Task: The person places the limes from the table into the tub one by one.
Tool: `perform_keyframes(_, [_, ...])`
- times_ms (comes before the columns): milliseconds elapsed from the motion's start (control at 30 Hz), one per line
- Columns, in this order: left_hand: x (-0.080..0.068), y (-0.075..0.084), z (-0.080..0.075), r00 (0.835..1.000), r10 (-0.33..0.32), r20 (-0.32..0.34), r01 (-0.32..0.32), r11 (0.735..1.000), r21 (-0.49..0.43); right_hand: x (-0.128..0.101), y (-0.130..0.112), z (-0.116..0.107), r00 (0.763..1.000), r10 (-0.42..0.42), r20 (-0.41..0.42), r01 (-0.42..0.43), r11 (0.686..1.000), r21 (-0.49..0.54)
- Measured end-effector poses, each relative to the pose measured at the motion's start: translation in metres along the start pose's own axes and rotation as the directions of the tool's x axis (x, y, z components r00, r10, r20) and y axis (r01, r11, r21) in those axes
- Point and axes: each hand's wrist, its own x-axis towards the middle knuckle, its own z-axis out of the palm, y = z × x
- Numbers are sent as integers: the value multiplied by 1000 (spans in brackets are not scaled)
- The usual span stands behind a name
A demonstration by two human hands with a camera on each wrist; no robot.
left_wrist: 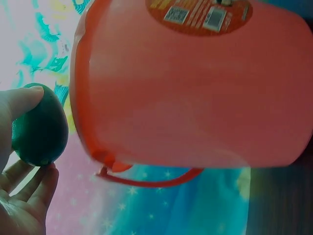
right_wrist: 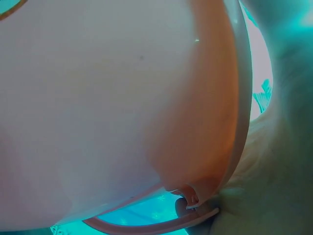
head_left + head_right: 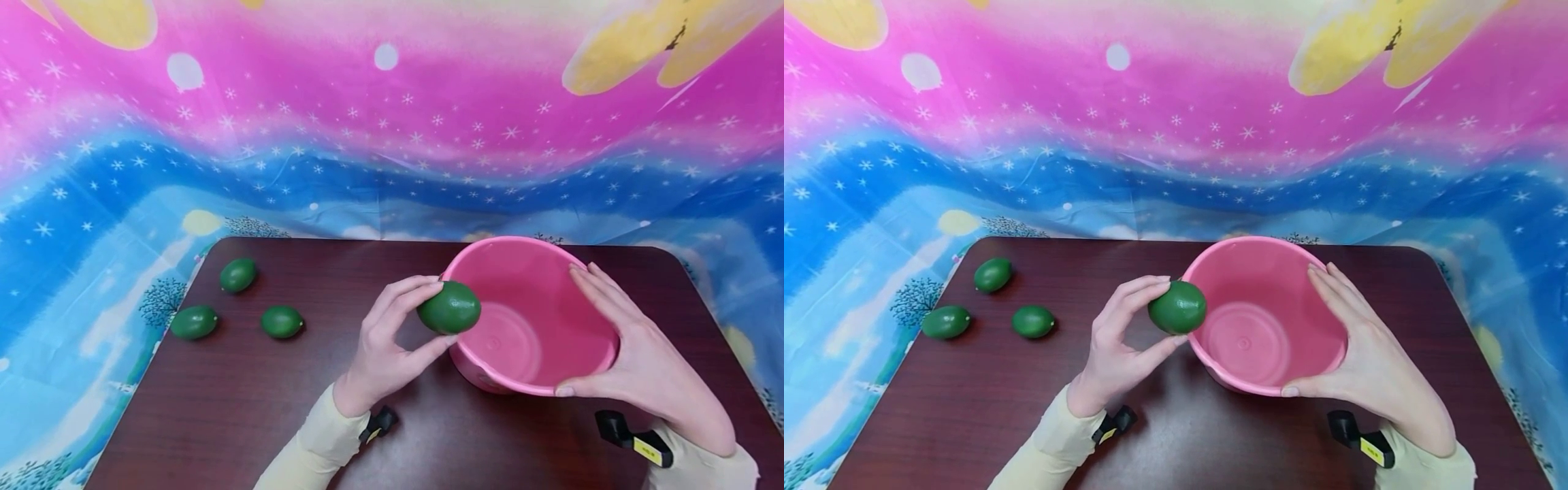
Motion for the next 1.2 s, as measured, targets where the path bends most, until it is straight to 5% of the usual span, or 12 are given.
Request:
perform_keyframes(400, [-1, 1, 10, 995, 81, 54, -79, 996, -43, 0, 0, 0, 1000, -3, 5, 3, 1000, 0])
perform_keyframes(1200, [-2, 2, 21, 991, 95, 95, -90, 995, -51, 1, 0, 0, 1000, 4, 0, -4, 1000, 4])
